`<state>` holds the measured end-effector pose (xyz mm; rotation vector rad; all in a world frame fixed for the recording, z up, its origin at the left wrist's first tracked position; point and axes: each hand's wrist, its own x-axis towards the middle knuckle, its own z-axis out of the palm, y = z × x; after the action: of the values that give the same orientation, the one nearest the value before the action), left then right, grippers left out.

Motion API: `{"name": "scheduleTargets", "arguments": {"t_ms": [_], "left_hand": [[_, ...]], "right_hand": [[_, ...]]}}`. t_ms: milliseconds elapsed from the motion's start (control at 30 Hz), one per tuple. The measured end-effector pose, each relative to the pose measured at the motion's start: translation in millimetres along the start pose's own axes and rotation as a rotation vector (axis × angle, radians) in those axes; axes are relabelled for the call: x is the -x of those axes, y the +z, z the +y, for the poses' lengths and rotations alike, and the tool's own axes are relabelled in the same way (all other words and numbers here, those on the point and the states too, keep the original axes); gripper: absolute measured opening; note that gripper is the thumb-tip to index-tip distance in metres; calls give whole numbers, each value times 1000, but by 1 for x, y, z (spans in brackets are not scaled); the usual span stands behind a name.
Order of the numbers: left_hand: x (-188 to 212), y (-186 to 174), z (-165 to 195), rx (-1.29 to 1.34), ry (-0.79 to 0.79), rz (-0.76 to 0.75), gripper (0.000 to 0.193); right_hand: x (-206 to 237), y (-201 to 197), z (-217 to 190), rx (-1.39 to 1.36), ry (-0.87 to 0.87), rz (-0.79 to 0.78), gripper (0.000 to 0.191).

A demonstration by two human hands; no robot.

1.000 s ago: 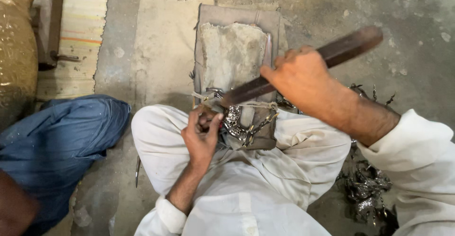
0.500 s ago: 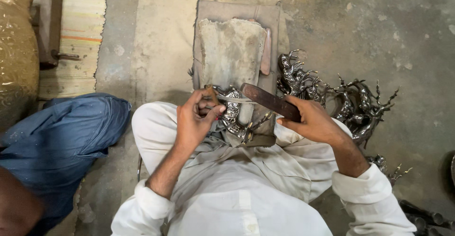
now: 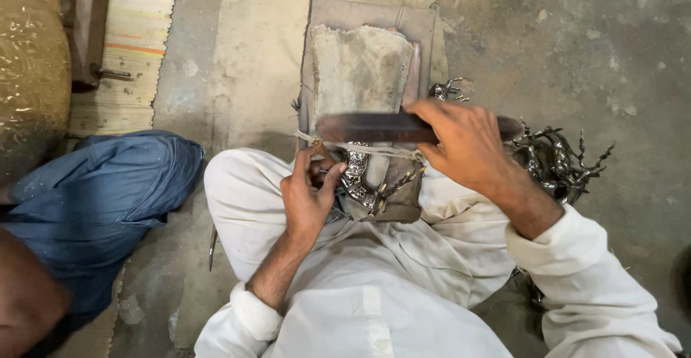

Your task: The person sits cross-legged on the floor holding a silver metal horse figurine against a leather sandbag and uses a small punch tool and a wooden mallet to hammer and shape details into the figurine. The person repositions the figurine and the punch repeatedly while striking, with finished metal figurines piled beside them.

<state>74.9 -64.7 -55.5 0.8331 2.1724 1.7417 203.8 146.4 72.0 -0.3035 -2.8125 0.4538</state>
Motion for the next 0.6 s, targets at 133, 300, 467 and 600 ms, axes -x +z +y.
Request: {"name": "scheduleTargets", "arguments": {"t_ms": [133,300,467,600], "left_hand": [[2,2,-4,16,-14,0,38],[7,7,-11,136,9,24,32],[0,-5,-15,276,-73,27,28],[-23,-19,-10,514,-80,-182,32]], "right_hand": [[-24,-4,-13,-100,-56,229,37],[-44,-11,-17,452,-223,-172,27],[-31,-23,3,225,50,-289,36],[8,-11,25,-155,386,-348,36]]}}
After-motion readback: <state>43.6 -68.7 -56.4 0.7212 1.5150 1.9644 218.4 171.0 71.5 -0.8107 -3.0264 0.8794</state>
